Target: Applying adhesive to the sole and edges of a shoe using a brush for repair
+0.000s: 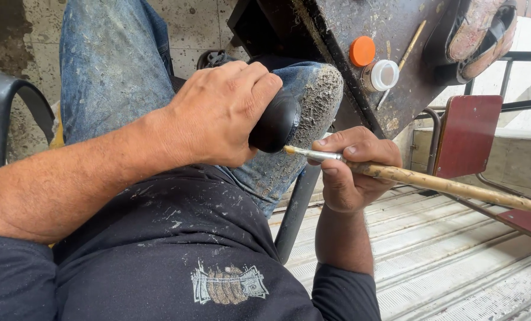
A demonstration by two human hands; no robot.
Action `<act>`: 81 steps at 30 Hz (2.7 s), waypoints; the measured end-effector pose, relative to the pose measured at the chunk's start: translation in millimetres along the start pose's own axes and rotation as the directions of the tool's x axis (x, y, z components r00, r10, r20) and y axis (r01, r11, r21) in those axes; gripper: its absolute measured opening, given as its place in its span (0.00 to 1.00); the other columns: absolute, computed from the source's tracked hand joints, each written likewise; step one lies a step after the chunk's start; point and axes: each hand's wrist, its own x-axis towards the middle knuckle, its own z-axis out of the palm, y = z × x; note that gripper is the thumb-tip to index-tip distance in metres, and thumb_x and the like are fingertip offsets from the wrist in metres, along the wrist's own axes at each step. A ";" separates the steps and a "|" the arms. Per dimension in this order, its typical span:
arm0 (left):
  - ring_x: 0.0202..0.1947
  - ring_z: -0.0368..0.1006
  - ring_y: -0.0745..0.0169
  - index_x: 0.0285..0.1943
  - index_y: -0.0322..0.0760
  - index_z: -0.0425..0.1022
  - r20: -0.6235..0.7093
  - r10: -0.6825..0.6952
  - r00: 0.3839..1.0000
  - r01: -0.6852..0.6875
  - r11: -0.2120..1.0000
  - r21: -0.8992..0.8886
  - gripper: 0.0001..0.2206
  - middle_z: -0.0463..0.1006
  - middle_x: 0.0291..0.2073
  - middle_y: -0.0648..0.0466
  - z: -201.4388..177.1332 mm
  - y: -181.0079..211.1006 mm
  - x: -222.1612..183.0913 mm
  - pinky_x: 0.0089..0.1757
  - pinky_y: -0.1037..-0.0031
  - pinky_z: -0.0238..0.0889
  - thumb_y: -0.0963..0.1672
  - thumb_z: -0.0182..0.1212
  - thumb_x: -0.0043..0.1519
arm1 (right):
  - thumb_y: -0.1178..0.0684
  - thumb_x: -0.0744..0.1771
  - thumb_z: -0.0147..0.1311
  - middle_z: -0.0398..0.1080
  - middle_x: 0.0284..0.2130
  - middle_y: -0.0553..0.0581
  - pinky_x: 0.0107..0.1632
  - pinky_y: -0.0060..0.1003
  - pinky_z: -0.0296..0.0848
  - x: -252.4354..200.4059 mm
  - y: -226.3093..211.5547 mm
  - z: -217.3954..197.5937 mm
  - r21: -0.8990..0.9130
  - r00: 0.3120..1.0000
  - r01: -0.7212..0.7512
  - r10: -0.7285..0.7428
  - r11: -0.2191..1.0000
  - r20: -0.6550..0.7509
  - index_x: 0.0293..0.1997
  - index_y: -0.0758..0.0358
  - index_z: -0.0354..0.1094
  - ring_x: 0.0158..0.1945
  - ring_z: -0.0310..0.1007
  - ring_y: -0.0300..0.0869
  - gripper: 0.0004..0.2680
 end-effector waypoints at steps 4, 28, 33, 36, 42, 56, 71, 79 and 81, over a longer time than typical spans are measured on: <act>0.37 0.68 0.51 0.46 0.37 0.66 -0.117 0.086 0.989 -0.066 0.984 0.165 0.28 0.70 0.38 0.52 2.8 -1.1 1.3 0.34 0.61 0.69 0.50 0.71 0.39 | 0.57 0.68 0.58 0.69 0.32 0.67 0.31 0.28 0.78 0.3 -1.4 2.1 0.016 0.999 -0.048 0.048 0.999 -0.015 0.46 0.59 0.58 0.29 0.73 0.44 0.09; 0.60 0.73 0.28 0.57 0.31 0.69 -0.317 0.346 0.883 -0.271 0.928 0.257 0.10 0.76 0.57 0.38 16.4 -4.3 -15.1 0.48 0.47 0.74 0.39 0.44 0.72 | 0.56 0.68 0.59 0.70 0.31 0.69 0.26 0.32 0.73 13.0 21.3 0.6 0.201 0.970 -0.222 0.237 0.954 -0.049 0.45 0.60 0.60 0.23 0.68 0.46 0.08; 0.61 0.72 0.24 0.58 0.29 0.66 -0.323 0.396 0.860 -0.358 0.918 0.172 0.10 0.74 0.58 0.34 17.6 -7.0 -17.3 0.49 0.43 0.73 0.38 0.43 0.71 | 0.57 0.69 0.58 0.70 0.31 0.69 0.26 0.32 0.73 22.8 25.7 -0.5 0.150 0.962 -0.265 0.271 0.952 -0.021 0.43 0.62 0.58 0.23 0.70 0.47 0.08; 0.61 0.71 0.22 0.57 0.29 0.67 -0.319 0.419 0.850 -0.396 0.908 0.139 0.09 0.74 0.58 0.34 19.7 -9.4 -18.6 0.48 0.42 0.73 0.39 0.43 0.72 | 0.60 0.68 0.57 0.69 0.31 0.67 0.27 0.34 0.77 24.7 36.9 -4.3 0.161 0.957 -0.282 0.290 0.946 -0.030 0.44 0.63 0.60 0.29 0.72 0.47 0.07; 0.61 0.71 0.20 0.57 0.27 0.67 -0.311 0.433 0.846 -0.433 0.898 0.075 0.11 0.73 0.57 0.33 20.4 -12.2 -21.0 0.49 0.39 0.72 0.39 0.41 0.71 | 0.61 0.69 0.58 0.71 0.35 0.68 0.31 0.31 0.77 31.0 46.1 -2.2 0.063 0.968 -0.247 0.249 0.967 -0.036 0.44 0.62 0.60 0.27 0.72 0.46 0.07; 0.60 0.72 0.26 0.58 0.27 0.69 -0.283 0.347 0.894 -0.330 0.938 0.108 0.12 0.73 0.56 0.36 26.6 -16.7 -20.5 0.46 0.45 0.74 0.39 0.52 0.66 | 0.58 0.67 0.58 0.71 0.38 0.66 0.41 0.30 0.79 8.7 20.9 -6.4 0.257 0.979 -0.168 0.131 0.952 0.154 0.44 0.57 0.59 0.40 0.76 0.46 0.08; 0.40 0.70 0.43 0.53 0.27 0.66 -0.179 0.223 0.958 -0.237 0.970 -0.061 0.26 0.70 0.42 0.44 10.5 -15.2 -9.6 0.35 0.57 0.70 0.46 0.69 0.50 | 0.62 0.67 0.58 0.73 0.40 0.66 0.39 0.32 0.83 6.0 25.0 -9.2 0.371 0.974 -0.191 0.128 0.909 0.187 0.40 0.61 0.63 0.37 0.78 0.47 0.05; 0.36 0.73 0.46 0.48 0.37 0.64 0.118 0.077 0.990 -0.068 0.994 -0.083 0.28 0.68 0.39 0.50 2.8 -11.1 2.5 0.25 0.50 0.67 0.53 0.71 0.47 | 0.62 0.68 0.53 0.68 0.41 0.72 0.40 0.38 0.83 8.5 28.0 -9.2 0.436 0.969 -0.245 0.239 0.866 0.069 0.46 0.62 0.59 0.35 0.74 0.53 0.06; 0.33 0.74 0.38 0.47 0.37 0.65 0.247 0.030 0.969 -0.009 0.996 -0.085 0.32 0.71 0.40 0.48 0.3 -10.4 8.2 0.27 0.45 0.67 0.55 0.75 0.41 | 0.62 0.68 0.54 0.68 0.41 0.72 0.41 0.39 0.85 11.2 25.9 -10.8 0.423 0.982 -0.190 0.174 0.886 0.077 0.46 0.62 0.60 0.44 0.73 0.51 0.06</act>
